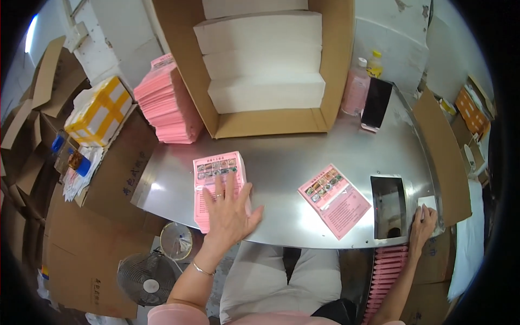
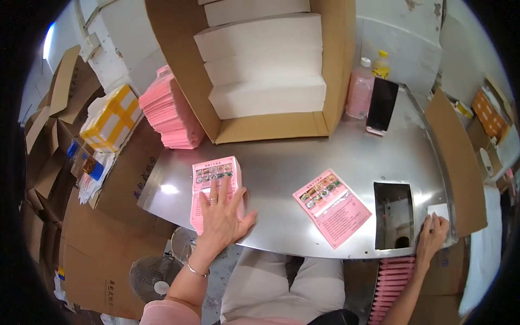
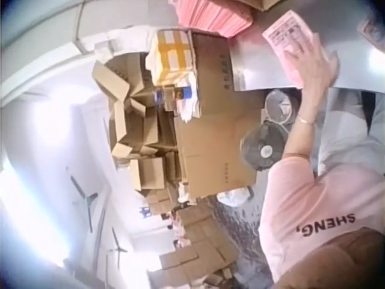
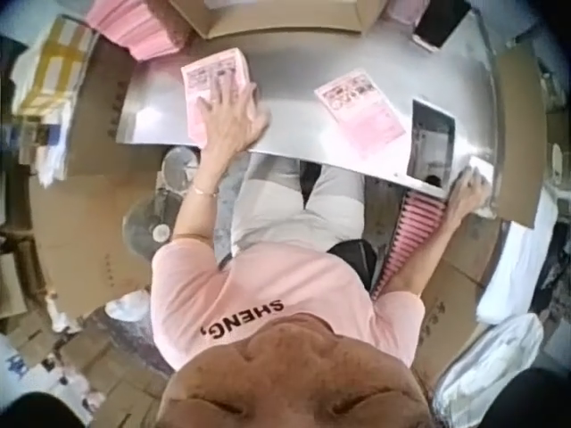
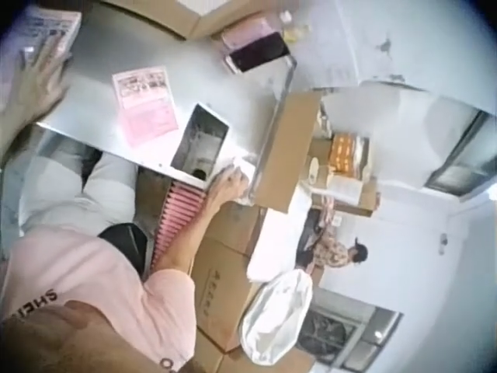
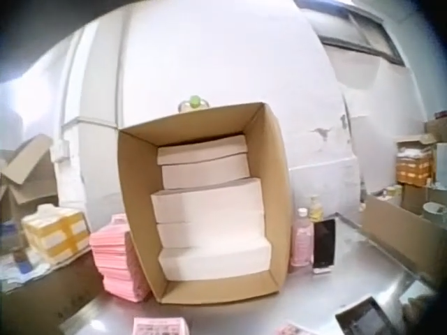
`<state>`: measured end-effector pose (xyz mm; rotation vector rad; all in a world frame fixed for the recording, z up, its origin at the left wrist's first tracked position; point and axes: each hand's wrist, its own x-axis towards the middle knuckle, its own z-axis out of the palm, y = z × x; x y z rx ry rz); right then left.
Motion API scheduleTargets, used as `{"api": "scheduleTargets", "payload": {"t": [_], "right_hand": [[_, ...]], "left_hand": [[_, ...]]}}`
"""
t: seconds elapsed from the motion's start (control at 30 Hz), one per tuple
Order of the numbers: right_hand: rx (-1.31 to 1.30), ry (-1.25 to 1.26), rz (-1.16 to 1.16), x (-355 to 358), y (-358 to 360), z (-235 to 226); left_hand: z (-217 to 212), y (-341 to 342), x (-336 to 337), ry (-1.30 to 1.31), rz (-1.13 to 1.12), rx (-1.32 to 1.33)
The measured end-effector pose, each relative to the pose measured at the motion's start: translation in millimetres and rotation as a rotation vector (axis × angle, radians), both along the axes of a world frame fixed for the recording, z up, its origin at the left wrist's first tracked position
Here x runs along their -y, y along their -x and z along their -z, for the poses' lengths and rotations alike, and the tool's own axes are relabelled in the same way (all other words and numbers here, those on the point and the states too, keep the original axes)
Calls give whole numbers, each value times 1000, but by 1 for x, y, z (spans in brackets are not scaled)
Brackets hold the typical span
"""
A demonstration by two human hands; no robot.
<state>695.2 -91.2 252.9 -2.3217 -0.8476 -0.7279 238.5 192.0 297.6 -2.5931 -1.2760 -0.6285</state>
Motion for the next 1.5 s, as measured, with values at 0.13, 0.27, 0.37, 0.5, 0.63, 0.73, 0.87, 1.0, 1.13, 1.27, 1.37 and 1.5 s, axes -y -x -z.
{"api": "scheduleTargets", "payload": {"t": [0.13, 0.27, 0.37, 0.5, 0.63, 0.73, 0.87, 1.0, 1.13, 1.27, 1.37, 1.5], "right_hand": [[3, -9, -31, -3, 0, 6], [-5, -45, -28, 9, 0, 12], [-48, -123, -5, 9, 3, 14], [116, -104, 37, 7, 11, 5], [160, -136, -113, -40, 46, -44], [38, -257, -491, -112, 90, -105], [-242, -274, -973, -272, 140, -161], [-269, -321, -877, -405, 132, -173], [-115, -552, -741, -491, 95, -203], [-496, -500, -602, -531, 96, -237], [-469, -451, -451, -547, 121, -238], [-233, -235, -359, -541, 110, -237]], "left_hand": [[-4, 13, 2, 61, -25, 3], [1, 16, 9, 37, -59, -38], [5, 20, 9, 83, -40, -22], [-20, 36, -6, 422, 5, 38], [-66, 47, -33, 372, 164, 323], [-101, 9, -62, 517, 342, 551], [-97, -32, -147, 239, 218, 494], [-111, -77, -248, 115, 36, 670], [-170, -97, -310, 404, 260, 1030], [-184, -101, -343, -15, 182, 981], [-171, -112, -374, -209, -140, 882], [-200, -132, -359, -104, -363, 745]]}}
